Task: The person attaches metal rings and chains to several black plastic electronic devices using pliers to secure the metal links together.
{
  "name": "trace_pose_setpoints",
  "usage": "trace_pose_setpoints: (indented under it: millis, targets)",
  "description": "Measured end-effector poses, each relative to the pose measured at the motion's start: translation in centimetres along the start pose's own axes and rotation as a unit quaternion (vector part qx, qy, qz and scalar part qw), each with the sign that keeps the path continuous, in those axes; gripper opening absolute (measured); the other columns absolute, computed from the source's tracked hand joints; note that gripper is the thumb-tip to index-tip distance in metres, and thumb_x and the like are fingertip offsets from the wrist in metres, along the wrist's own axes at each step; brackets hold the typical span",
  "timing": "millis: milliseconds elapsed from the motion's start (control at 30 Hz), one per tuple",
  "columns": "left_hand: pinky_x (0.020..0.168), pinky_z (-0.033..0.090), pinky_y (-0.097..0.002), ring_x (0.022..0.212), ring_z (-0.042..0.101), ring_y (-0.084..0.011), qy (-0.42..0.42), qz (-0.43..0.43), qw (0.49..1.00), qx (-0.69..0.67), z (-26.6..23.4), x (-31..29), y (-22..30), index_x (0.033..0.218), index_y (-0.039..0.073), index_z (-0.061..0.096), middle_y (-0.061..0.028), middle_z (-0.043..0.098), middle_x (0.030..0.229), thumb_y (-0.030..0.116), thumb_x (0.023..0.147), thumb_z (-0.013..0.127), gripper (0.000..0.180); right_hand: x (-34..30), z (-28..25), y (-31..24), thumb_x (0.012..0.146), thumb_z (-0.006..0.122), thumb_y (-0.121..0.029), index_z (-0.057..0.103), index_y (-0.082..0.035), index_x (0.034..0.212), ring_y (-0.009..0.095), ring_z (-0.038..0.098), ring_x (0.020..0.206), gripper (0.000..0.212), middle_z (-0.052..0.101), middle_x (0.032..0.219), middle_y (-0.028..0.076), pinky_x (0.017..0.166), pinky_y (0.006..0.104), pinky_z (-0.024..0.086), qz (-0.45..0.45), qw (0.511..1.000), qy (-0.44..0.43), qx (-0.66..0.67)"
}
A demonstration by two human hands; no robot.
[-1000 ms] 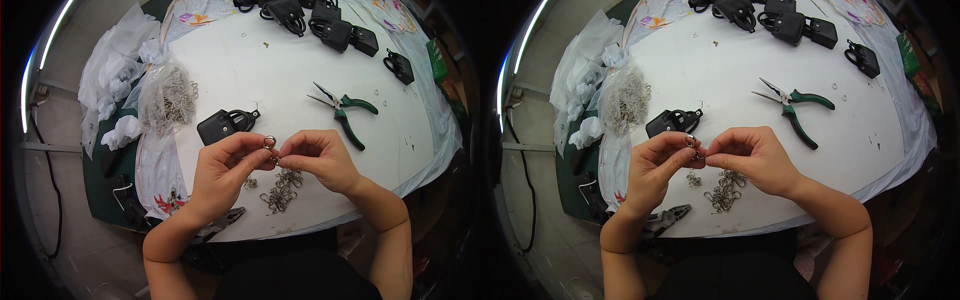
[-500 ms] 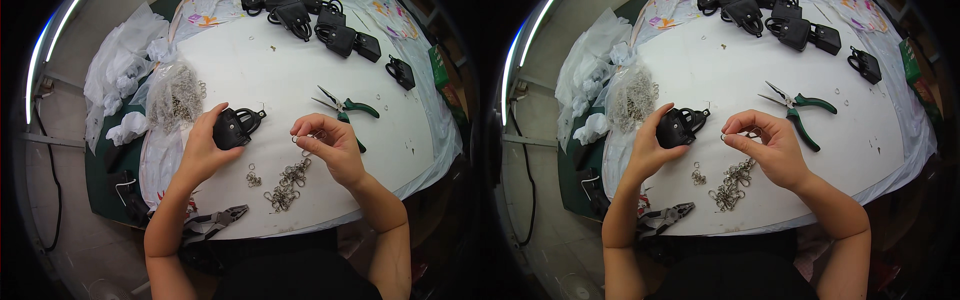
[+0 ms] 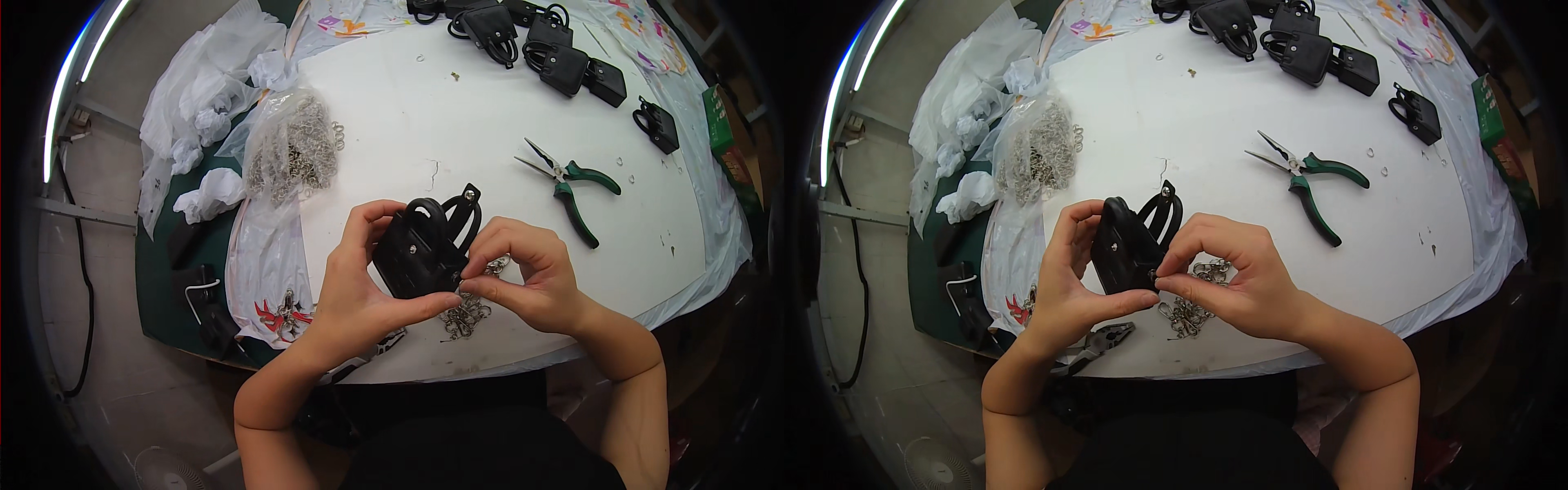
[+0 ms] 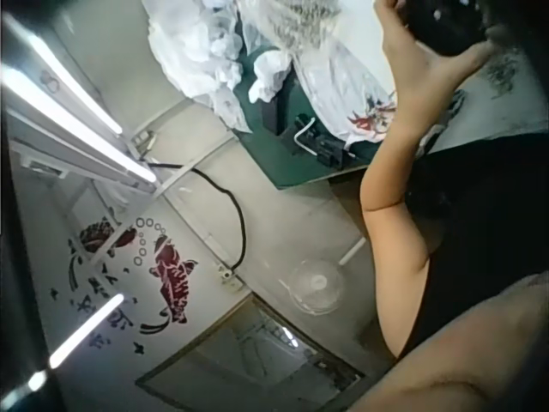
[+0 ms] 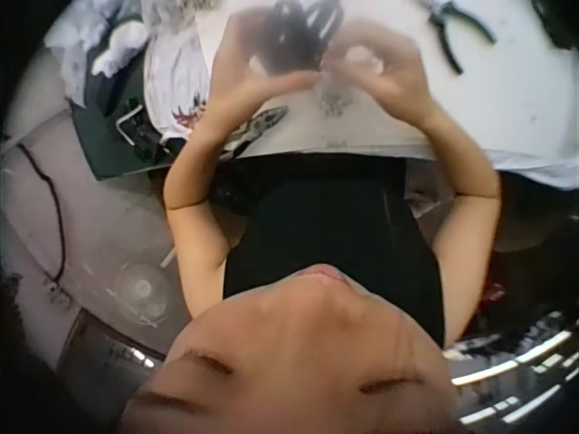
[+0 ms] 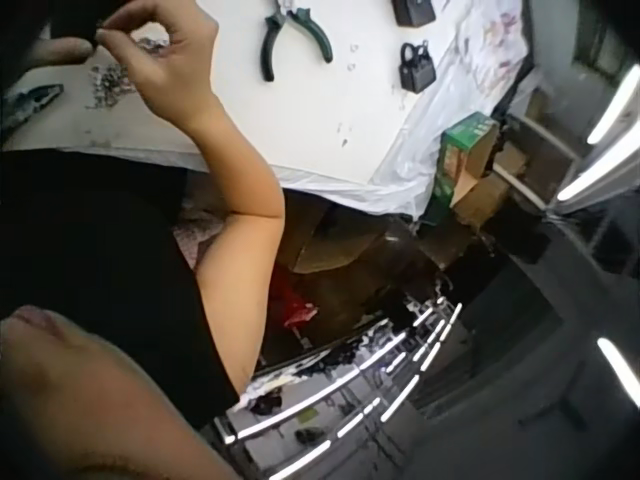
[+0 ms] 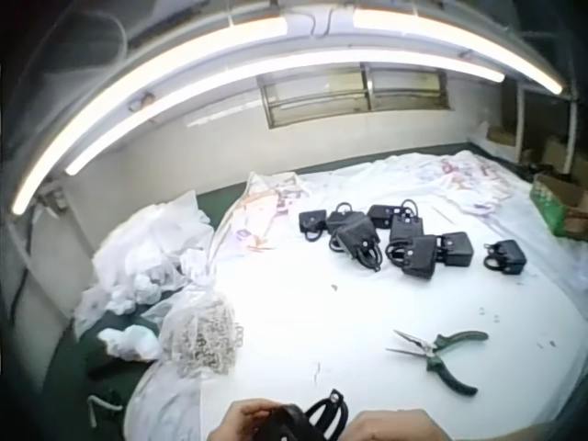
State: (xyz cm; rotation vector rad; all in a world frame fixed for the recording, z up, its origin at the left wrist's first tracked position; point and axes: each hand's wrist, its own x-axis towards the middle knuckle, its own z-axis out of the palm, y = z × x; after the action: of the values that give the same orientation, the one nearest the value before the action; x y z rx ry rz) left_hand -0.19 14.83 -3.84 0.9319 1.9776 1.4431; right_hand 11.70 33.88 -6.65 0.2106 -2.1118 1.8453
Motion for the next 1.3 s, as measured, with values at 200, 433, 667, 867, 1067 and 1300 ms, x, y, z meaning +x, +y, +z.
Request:
trace_pose_setpoints:
  millis: [200, 433, 667, 867, 1067, 1300]
  targets:
    - [0.100, 0.045, -0.0324, 0.111, 0.059, -0.0181, 0.034, 0.109, 0.985, 0.128, 0.2, -0.5, -0.2, 0.133, 0.002, 0.042, -0.0102, 0.057, 0.117, 0.012, 0.060, 0.095, 0.091, -0.8, 0.9, 0.4, 0.082, 0.074, 0.003, 0.068, -0.001, 0.094, 0.016, 0.065, 0.077, 0.014, 0.069, 0.086, 0.007, 0.070, 0.0280, 0.051, 0.015, 0.997, 0.068, 0.022]
    - [0.096, 0.048, -0.0345, 0.107, 0.061, -0.0238, 0.108, 0.184, 0.965, 0.150, 0.9, -1.2, -0.9, 0.132, 0.000, 0.040, -0.0138, 0.056, 0.116, 0.019, 0.060, 0.097, 0.094, -0.8, 1.7, 0.8, 0.086, 0.068, 0.008, 0.064, 0.001, 0.098, 0.015, 0.063, 0.082, 0.014, 0.065, 0.091, 0.009, 0.076, 0.0280, 0.050, -0.024, 0.995, 0.091, 0.011]
    - [0.085, 0.054, -0.0341, 0.098, 0.066, -0.0245, 0.135, 0.181, 0.973, 0.050, 0.4, -4.3, -1.8, 0.118, 0.002, 0.048, -0.0131, 0.062, 0.108, 0.002, 0.071, 0.087, 0.061, -0.4, 1.2, 0.0, 0.085, 0.068, 0.005, 0.058, -0.001, 0.097, 0.020, 0.055, 0.087, 0.016, 0.059, 0.096, 0.009, 0.078, 0.0309, 0.045, 0.005, 0.997, 0.020, -0.072]
    - [0.078, 0.054, -0.0346, 0.092, 0.066, -0.0281, 0.096, 0.137, 0.976, 0.137, -1.4, -9.0, -2.3, 0.113, 0.002, 0.052, -0.0122, 0.065, 0.101, -0.006, 0.071, 0.080, 0.051, -0.3, 1.9, -0.4, 0.082, 0.066, 0.008, 0.058, -0.002, 0.095, 0.026, 0.050, 0.083, 0.019, 0.055, 0.094, 0.011, 0.074, 0.0345, 0.042, -0.078, 0.962, -0.051, -0.257]
    - [0.083, 0.049, -0.0403, 0.099, 0.059, -0.0312, 0.075, -0.030, 0.934, 0.347, -4.3, -14.2, -2.9, 0.081, 0.005, 0.064, -0.0090, 0.064, 0.105, 0.021, 0.062, 0.090, 0.037, -0.6, 2.0, 0.3, 0.085, 0.066, 0.007, 0.059, -0.002, 0.095, 0.020, 0.048, 0.082, 0.015, 0.050, 0.097, 0.009, 0.066, 0.0290, 0.042, -0.052, 0.982, -0.016, -0.183]
    - [0.082, 0.051, -0.0431, 0.100, 0.059, -0.0348, 0.098, 0.064, 0.921, 0.373, -4.0, -16.0, -5.3, 0.079, 0.000, 0.065, -0.0154, 0.061, 0.108, 0.017, 0.065, 0.086, 0.030, -0.4, 2.9, -0.6, 0.083, 0.070, 0.006, 0.061, -0.003, 0.094, 0.019, 0.048, 0.080, 0.017, 0.050, 0.096, 0.009, 0.064, 0.0279, 0.041, -0.078, 0.983, -0.023, -0.167]
